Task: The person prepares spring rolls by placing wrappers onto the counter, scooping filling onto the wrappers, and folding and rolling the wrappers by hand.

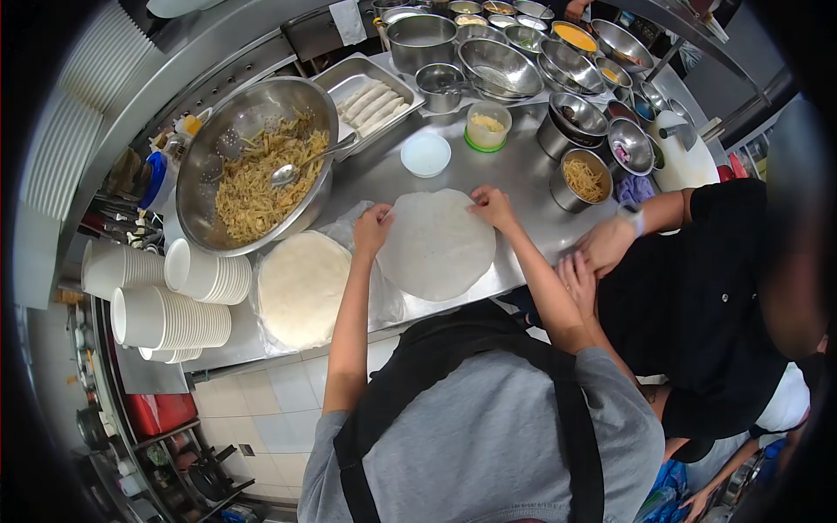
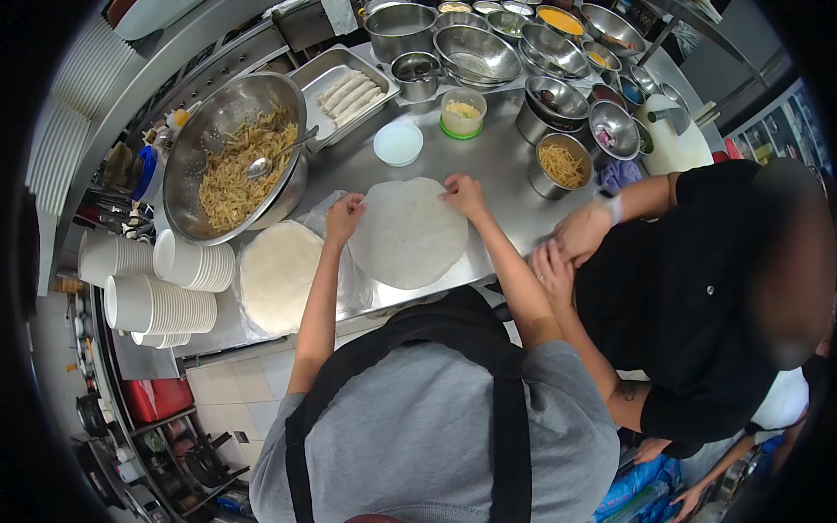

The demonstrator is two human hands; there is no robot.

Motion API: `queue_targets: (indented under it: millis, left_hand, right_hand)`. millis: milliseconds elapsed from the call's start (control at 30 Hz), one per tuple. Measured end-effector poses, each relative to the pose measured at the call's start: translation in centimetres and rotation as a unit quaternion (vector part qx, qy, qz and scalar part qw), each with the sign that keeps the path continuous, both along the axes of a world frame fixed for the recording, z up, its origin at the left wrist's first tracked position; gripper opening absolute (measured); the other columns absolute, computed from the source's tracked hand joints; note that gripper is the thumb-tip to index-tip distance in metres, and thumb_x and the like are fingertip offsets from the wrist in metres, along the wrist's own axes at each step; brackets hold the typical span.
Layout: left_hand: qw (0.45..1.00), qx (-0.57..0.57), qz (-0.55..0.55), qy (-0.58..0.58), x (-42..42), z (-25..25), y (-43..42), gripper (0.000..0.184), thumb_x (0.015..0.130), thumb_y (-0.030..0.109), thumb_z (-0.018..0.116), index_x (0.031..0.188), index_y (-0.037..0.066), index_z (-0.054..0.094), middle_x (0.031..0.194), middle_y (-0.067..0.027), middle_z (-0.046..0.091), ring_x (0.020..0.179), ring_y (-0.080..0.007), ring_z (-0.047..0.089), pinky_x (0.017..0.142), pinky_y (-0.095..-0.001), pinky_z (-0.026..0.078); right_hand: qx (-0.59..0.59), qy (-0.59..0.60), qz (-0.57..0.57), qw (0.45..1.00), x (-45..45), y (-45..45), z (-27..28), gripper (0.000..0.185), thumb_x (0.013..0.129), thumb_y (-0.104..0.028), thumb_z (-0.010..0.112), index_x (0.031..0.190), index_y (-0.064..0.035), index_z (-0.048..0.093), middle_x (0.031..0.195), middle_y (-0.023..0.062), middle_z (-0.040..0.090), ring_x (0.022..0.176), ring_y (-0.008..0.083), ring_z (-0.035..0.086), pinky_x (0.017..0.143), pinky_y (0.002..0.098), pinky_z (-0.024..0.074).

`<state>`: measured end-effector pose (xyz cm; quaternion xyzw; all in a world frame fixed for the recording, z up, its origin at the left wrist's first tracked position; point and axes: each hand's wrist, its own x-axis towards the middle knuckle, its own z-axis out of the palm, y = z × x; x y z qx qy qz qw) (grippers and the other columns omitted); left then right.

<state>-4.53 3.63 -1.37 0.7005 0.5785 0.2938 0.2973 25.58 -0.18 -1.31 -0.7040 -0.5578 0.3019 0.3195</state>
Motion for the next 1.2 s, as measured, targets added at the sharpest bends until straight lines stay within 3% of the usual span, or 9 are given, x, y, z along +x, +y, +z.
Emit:
queue_targets:
  millis: [133, 333, 467, 567, 767, 867, 933, 1033, 1200]
  left_hand:
    - [0.998, -0.012, 0.004, -0.06, -0.1, 0.1, 0.6, 0.012, 0.081, 0.012, 0.067, 0.091, 0.005, 0.067, 0.081, -0.0086, 0.068, 0.073, -0.0211, 0.066, 0.069, -0.0317, 0.051]
    - [0.967, -0.067, -0.085, -0.231, -2.5, 2.7, -3.1, 0.008, 0.08, 0.003, 0.065, 0.088, 0.005, 0.066, 0.101, -0.0091, 0.066, 0.091, -0.0223, 0.062, 0.082, -0.0323, 0.048]
    - [0.981, 0.075, -0.174, -0.048, -4.1, 3.6, -6.4, 0.011, 0.075, 0.004, 0.068, 0.086, 0.008, 0.067, 0.111, -0.0061, 0.063, 0.109, -0.0266, 0.052, 0.094, -0.0366, 0.04]
    - [0.971, 0.122, -0.202, 0.023, -4.7, 2.1, -7.7, 0.013, 0.073, 0.007, 0.07, 0.086, 0.009, 0.068, 0.116, -0.004, 0.061, 0.117, -0.0287, 0.046, 0.099, -0.04, 0.036]
    - [0.961, 0.167, -0.196, 0.097, -4.2, 3.8, -8.4, 0.01, 0.078, 0.016, 0.068, 0.085, 0.01, 0.068, 0.111, -0.0037, 0.063, 0.115, -0.0282, 0.048, 0.097, -0.0417, 0.037]
    - [0.968, 0.177, -0.143, 0.103, -2.8, 4.2, -6.9, 0.011, 0.082, 0.018, 0.065, 0.091, 0.011, 0.068, 0.099, -0.0044, 0.066, 0.106, -0.027, 0.054, 0.092, -0.0417, 0.039]
    - [0.978, 0.143, -0.116, 0.102, -1.5, 4.9, -5.7, 0.014, 0.084, 0.019, 0.064, 0.095, 0.011, 0.066, 0.089, -0.0043, 0.067, 0.098, -0.0265, 0.057, 0.089, -0.0412, 0.04]
    - [0.98, 0.091, -0.113, 0.138, -0.5, 4.4, -3.4, 0.016, 0.08, 0.017, 0.066, 0.096, 0.014, 0.065, 0.073, -0.0022, 0.065, 0.096, -0.0263, 0.057, 0.087, -0.042, 0.041]
    - [0.962, 0.011, -0.178, 0.209, -0.2, 5.2, -3.2, 0.028, 0.068, 0.021, 0.077, 0.092, 0.014, 0.064, 0.097, -0.0073, 0.062, 0.102, -0.0276, 0.054, 0.088, -0.0445, 0.043]
  right_hand:
    - [0.007, 0.028, 0.029, 0.999, -0.2, 0.7, -0.7, 0.016, 0.07, -0.01, 0.074, 0.084, -0.0055, 0.066, 0.073, 0.0066, 0.065, 0.067, 0.017, 0.062, 0.061, 0.0308, 0.0482]
    - [0.114, 0.048, 0.029, 0.992, 0.9, -3.0, -3.2, 0.021, 0.075, -0.015, 0.073, 0.095, -0.0096, 0.068, 0.108, 0.0111, 0.063, 0.108, 0.0246, 0.055, 0.091, 0.0359, 0.0405]
    - [-0.014, 0.134, 0.037, 0.99, -0.4, -7.7, 1.0, 0.025, 0.074, -0.015, 0.074, 0.098, -0.0105, 0.068, 0.122, 0.0131, 0.056, 0.118, 0.0296, 0.049, 0.101, 0.0412, 0.033]
    - [0.019, -0.07, 0.09, 0.993, -1.0, -9.7, 2.3, 0.025, 0.073, -0.015, 0.073, 0.098, -0.0101, 0.069, 0.124, 0.0154, 0.053, 0.118, 0.0338, 0.047, 0.102, 0.0449, 0.0297]
    - [0.084, -0.15, 0.12, 0.978, 0.7, -9.7, -1.8, 0.034, 0.077, -0.01, 0.062, 0.111, -0.0096, 0.062, 0.121, 0.0146, 0.055, 0.12, 0.0326, 0.043, 0.1, 0.0449, 0.0301]
    - [0.086, 0.004, 0.045, 0.995, 1.2, -7.0, -5.3, 0.036, 0.078, -0.009, 0.059, 0.114, -0.0083, 0.059, 0.123, 0.0151, 0.053, 0.122, 0.0301, 0.042, 0.099, 0.0412, 0.0316]
    - [0.151, 0.144, 0.113, 0.971, 1.4, -4.6, -7.5, 0.037, 0.075, -0.019, 0.069, 0.109, -0.0073, 0.06, 0.113, 0.014, 0.058, 0.107, 0.0249, 0.053, 0.086, 0.0372, 0.042]
    - [0.043, 0.02, 0.133, 0.99, 0.0, -3.5, -1.9, 0.038, 0.07, -0.025, 0.076, 0.101, -0.0074, 0.063, 0.099, 0.0109, 0.064, 0.091, 0.0208, 0.061, 0.077, 0.0338, 0.0475]
    - [-0.124, -0.133, 0.14, 0.973, -1.2, -3.6, 4.3, 0.032, 0.06, -0.023, 0.08, 0.086, -0.0088, 0.067, 0.084, 0.0066, 0.069, 0.086, 0.0267, 0.065, 0.08, 0.0374, 0.0455]
